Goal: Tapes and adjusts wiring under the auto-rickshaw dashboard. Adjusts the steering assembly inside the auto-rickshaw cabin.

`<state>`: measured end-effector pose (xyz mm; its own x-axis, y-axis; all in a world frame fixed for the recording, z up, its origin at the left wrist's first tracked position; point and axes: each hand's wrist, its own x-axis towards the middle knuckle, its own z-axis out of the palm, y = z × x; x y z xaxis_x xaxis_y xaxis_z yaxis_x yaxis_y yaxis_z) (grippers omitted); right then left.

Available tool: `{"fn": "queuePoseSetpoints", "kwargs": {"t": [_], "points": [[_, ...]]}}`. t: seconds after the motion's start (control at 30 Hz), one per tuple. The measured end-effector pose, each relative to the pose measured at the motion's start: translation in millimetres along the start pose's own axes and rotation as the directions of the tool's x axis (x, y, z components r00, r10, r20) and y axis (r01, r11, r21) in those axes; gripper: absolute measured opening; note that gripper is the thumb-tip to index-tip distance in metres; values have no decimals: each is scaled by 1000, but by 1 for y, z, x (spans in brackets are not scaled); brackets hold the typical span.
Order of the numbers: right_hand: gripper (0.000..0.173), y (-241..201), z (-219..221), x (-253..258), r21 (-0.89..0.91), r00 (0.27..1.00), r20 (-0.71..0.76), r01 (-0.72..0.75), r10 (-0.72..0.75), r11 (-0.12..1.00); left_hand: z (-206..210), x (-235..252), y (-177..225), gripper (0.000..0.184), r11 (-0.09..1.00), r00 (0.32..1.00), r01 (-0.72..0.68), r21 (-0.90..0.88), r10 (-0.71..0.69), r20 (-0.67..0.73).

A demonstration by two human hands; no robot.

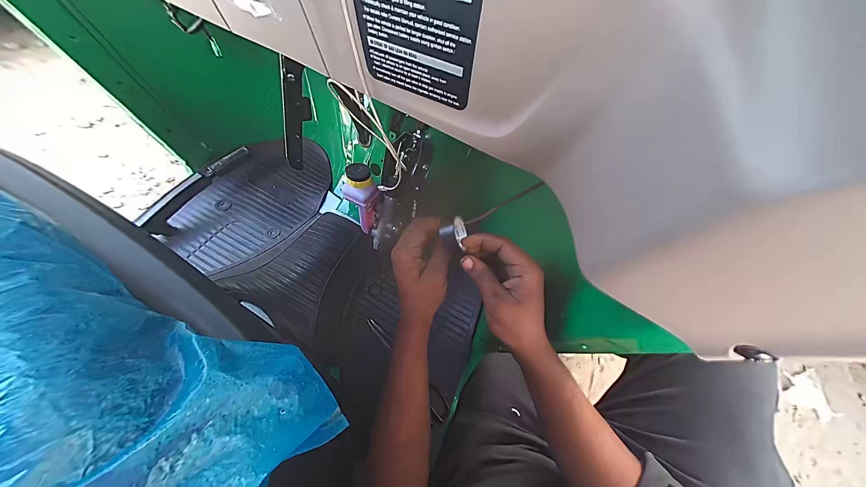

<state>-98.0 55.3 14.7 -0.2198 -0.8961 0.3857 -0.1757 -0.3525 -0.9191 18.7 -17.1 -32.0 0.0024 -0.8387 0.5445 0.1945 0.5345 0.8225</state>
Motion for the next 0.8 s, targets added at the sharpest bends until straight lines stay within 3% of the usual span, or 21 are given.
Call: {"fn": "queuePoseSetpoints", "kwargs": {"t": [0.1, 0.17, 0.27, 0.37, 0.47, 0.53, 0.67, 0.8], "points": [[20, 1, 6, 15, -44, 996, -52, 68, -70, 997, 3, -3, 2, 15, 999, 998, 42, -33, -44, -54], [20, 8, 14, 25, 21, 987, -148, 73, -70, 997, 5, -4, 2, 22, 994, 992, 73, -83, -81, -95], [25, 20, 27, 35, 201, 959, -277, -4, 61, 979, 4, -3, 2, 48, 989, 992, 79, -123, -90, -90], [32, 31, 36, 35, 314, 922, -323, -107, 212, 943, 2, -5, 1, 44, 997, 996, 51, -61, -55, -73], [31, 41, 33, 33, 381, 926, -256, -167, 278, 909, -1, -3, 0, 40, 999, 998, 42, -1, -42, -36], [19, 46, 30, 27, 317, 954, -203, -150, 221, 937, -4, -2, -1, 38, 999, 999, 44, 16, -44, -17], [14, 51, 18, 17, 70, 983, -152, -94, 104, 993, -9, 0, 1, 34, 996, 998, 36, 83, -39, 40], [8, 51, 15, 15, -92, 990, -143, -25, 12, 995, -12, 2, 7, 24, 948, 997, -19, 319, -5, 74]]}}
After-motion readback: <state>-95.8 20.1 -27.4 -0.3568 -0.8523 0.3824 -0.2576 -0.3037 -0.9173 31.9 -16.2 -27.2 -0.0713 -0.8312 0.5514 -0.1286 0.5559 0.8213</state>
